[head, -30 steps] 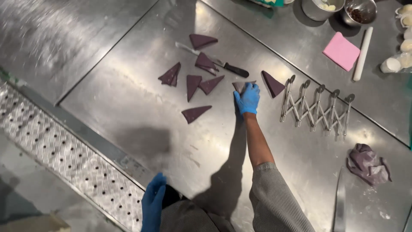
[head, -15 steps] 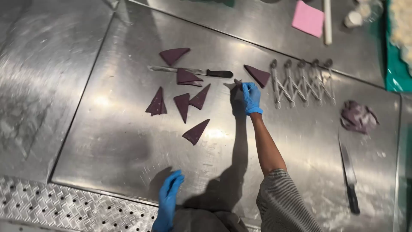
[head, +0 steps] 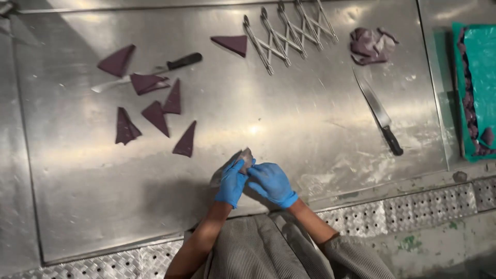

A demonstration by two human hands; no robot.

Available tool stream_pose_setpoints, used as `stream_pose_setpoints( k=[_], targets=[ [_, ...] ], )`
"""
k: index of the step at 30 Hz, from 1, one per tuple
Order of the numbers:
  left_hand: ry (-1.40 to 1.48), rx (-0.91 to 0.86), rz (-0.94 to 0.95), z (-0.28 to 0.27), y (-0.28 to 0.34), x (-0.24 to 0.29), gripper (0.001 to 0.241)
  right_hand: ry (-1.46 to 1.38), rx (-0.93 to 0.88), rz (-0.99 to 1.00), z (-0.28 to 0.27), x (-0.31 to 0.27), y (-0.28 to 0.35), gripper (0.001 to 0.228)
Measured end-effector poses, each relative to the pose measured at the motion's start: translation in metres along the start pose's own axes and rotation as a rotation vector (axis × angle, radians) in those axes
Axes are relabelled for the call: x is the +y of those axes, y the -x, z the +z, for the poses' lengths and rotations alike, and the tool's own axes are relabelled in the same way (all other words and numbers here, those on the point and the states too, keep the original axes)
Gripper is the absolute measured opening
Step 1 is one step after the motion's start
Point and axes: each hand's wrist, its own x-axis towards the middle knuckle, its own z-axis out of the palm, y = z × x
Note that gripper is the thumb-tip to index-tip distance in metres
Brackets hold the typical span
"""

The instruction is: Rolling triangular pieces of purple dough into croissant shapes on a metal workbench.

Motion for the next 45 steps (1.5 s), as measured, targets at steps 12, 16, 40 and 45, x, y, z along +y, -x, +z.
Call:
stream_pose_setpoints(
  k=[12, 16, 40, 45],
  targets=[
    [-0.006, 0.205, 0.148, 0.029, -0.037, -0.145, 0.046, -1.674, -0.293, 1.096, 0.047, 0.170, 0.023, 0.043],
    [0.089, 0.303, 0.264, -0.006, -0.053, -0.164, 0.047, -1.684, -0.349, 1.000, 0.069, 0.170, 0.003, 0.038],
    [-2.262, -0.069, 0.552, 0.025, 0.009, -0.072, 0.096, -1.353, -0.357, 0.934, 0.108, 0.157, -0.024, 0.035],
    [-2.250, -0.080, 0.513, 0.039, 0.011, -0.059, 0.098, -1.412, -0.261, 0.916, 0.112, 0.165, -0.053, 0.034]
  ],
)
